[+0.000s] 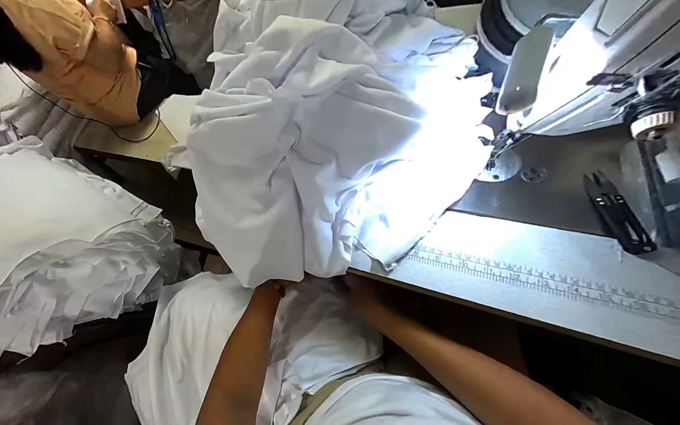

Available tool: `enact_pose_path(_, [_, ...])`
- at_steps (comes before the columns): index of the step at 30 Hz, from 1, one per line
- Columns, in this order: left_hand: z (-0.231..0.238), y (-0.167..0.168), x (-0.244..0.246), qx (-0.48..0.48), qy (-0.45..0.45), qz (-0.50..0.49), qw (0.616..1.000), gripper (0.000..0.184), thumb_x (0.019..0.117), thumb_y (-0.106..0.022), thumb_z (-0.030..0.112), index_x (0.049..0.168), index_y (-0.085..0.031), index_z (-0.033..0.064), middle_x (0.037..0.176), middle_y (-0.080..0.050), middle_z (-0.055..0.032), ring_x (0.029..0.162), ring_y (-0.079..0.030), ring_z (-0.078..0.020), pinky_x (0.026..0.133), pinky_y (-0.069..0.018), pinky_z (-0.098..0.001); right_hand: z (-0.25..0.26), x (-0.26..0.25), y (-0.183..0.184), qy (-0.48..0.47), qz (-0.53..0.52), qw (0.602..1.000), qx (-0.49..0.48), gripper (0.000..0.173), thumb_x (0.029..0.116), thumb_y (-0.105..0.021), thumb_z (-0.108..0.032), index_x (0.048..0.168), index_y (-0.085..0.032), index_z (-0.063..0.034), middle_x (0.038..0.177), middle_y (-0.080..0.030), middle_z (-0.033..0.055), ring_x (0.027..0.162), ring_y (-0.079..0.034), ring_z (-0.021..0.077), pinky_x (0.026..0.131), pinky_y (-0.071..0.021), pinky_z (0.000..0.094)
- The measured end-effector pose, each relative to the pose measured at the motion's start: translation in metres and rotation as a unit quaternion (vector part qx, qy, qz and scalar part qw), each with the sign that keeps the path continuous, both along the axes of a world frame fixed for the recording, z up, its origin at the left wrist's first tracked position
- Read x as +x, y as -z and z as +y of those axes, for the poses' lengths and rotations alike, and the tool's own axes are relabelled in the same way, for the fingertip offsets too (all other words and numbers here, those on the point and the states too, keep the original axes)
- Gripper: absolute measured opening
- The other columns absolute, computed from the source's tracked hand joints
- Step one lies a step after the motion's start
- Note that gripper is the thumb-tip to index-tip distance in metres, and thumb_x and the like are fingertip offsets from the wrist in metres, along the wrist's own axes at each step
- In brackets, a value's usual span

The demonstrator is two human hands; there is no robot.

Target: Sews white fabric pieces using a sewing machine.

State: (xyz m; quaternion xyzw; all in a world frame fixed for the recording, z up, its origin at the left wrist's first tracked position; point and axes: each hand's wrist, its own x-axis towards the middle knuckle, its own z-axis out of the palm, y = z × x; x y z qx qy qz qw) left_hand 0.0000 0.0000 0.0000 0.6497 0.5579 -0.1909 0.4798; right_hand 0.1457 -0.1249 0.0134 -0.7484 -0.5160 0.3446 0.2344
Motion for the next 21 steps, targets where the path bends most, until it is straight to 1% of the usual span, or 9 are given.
enact_pose_path(3, [-0.027,-0.002,-0.045,0.102,0.087,-0.164,0.977,0.034,0.1006,-0.063,0.017,0.127,-0.065,-0.0042,0.123,-0.067,-0.0215,0.117,-0.063,-0.0257,0.105,-0.0484,-0.0436,-0.03,-0.011,0.019,-0.148,0.086,0.979,0.107,0.023,0.103,-0.055,-0.012,0.113,-0.069,0.0035,0.106,-0.071,0.0198,0.1,-0.07,0.0324,0.092,-0.0567,0.0513])
enact_pose_path(6, [-0.065,-0.009,-0.098,0.279,0.135,-0.289,0.906,0.023,0.0855,-0.072,0.025,0.081,-0.07,0.0022,0.093,-0.074,-0.0097,0.095,-0.071,-0.0197,0.089,-0.058,-0.045,-0.049,-0.022,0.001,-0.284,0.162,0.938,0.113,0.023,0.1031,-0.054,-0.014,0.113,-0.068,0.0012,0.103,-0.071,0.0182,0.097,-0.07,0.0308,0.09,-0.0571,0.0495])
enact_pose_path(8, [-0.084,-0.026,-0.128,0.322,0.17,-0.359,0.859,0.03,0.0898,-0.068,0.029,0.068,-0.061,0.0095,0.089,-0.073,-0.0048,0.099,-0.072,-0.0167,0.111,-0.0469,-0.0512,-0.057,-0.026,-0.017,-0.353,0.184,0.907,0.136,0.021,0.1027,-0.055,-0.013,0.113,-0.068,-0.0003,0.101,-0.071,0.0173,0.094,-0.071,0.0308,0.086,-0.0572,0.0498])
enact_pose_path(10, [-0.098,-0.055,-0.146,0.336,0.186,-0.363,0.849,0.025,0.0909,-0.066,0.027,0.072,-0.058,0.0132,0.077,-0.066,0.0004,0.084,-0.067,-0.0095,0.121,-0.0336,-0.0523,-0.06,-0.027,-0.032,-0.379,0.167,0.883,0.223,0.016,0.1014,-0.056,-0.014,0.107,-0.068,-0.004,0.091,-0.07,0.0126,0.083,-0.071,0.0267,0.075,-0.059,0.0458])
enact_pose_path(11, [-0.101,-0.07,-0.15,0.342,0.189,-0.356,0.849,0.023,0.0909,-0.066,0.027,0.074,-0.057,0.0138,0.071,-0.06,0.0022,0.076,-0.063,-0.0067,0.121,-0.0337,-0.0499,-0.06,-0.025,-0.043,-0.378,0.15,0.874,0.268,0.015,0.1011,-0.056,-0.015,0.105,-0.067,-0.0062,0.087,-0.069,0.0101,0.079,-0.07,0.0245,0.071,-0.0589,0.0437])
enact_pose_path(13, [-0.099,-0.099,-0.151,0.353,0.182,-0.348,0.849,0.024,0.0921,-0.071,0.029,0.08,-0.057,0.0141,0.07,-0.056,0.0041,0.073,-0.061,-0.0031,0.114,-0.0446,-0.041,-0.056,-0.014,-0.069,-0.36,0.107,0.858,0.352,0.015,0.1006,-0.053,-0.016,0.101,-0.067,-0.0089,0.081,-0.066,0.0059,0.073,-0.067,0.02,0.063,-0.0576,0.0386])
enact_pose_path(16, [-0.084,-0.141,-0.134,0.362,0.176,-0.35,0.846,0.02,0.0886,-0.075,0.033,0.095,-0.065,0.0162,0.085,-0.065,0.0074,0.083,-0.062,0.0019,0.08,-0.0546,-0.0183,-0.05,0.014,-0.112,-0.33,0.063,0.835,0.436,0.02,0.1013,-0.05,-0.015,0.099,-0.069,-0.008,0.076,-0.062,0.0013,0.068,-0.061,0.0111,0.061,-0.053,0.0265])
enact_pose_path(18, [-0.074,-0.172,-0.112,0.338,0.202,-0.389,0.833,0.025,0.089,-0.077,0.031,0.109,-0.07,0.018,0.093,-0.068,0.0092,0.086,-0.062,0.0038,0.075,-0.0535,-0.0138,-0.054,0.035,-0.139,-0.309,0.035,0.829,0.465,0.02,0.1014,-0.05,-0.014,0.1,-0.069,-0.0074,0.076,-0.06,-0.0004,0.069,-0.058,0.0075,0.062,-0.0491,0.0216])
enact_pose_path(21, [-0.063,-0.219,-0.073,0.262,0.226,-0.495,0.797,0.027,0.0923,-0.076,0.037,0.11,-0.071,0.0171,0.098,-0.072,0.0119,0.086,-0.067,0.0039,0.074,-0.0586,-0.0142,-0.071,0.066,-0.177,-0.258,-0.012,0.831,0.492,0.019,0.1021,-0.051,-0.015,0.103,-0.069,-0.009,0.078,-0.055,-0.0025,0.071,-0.052,0.0024,0.062,-0.0435,0.015])
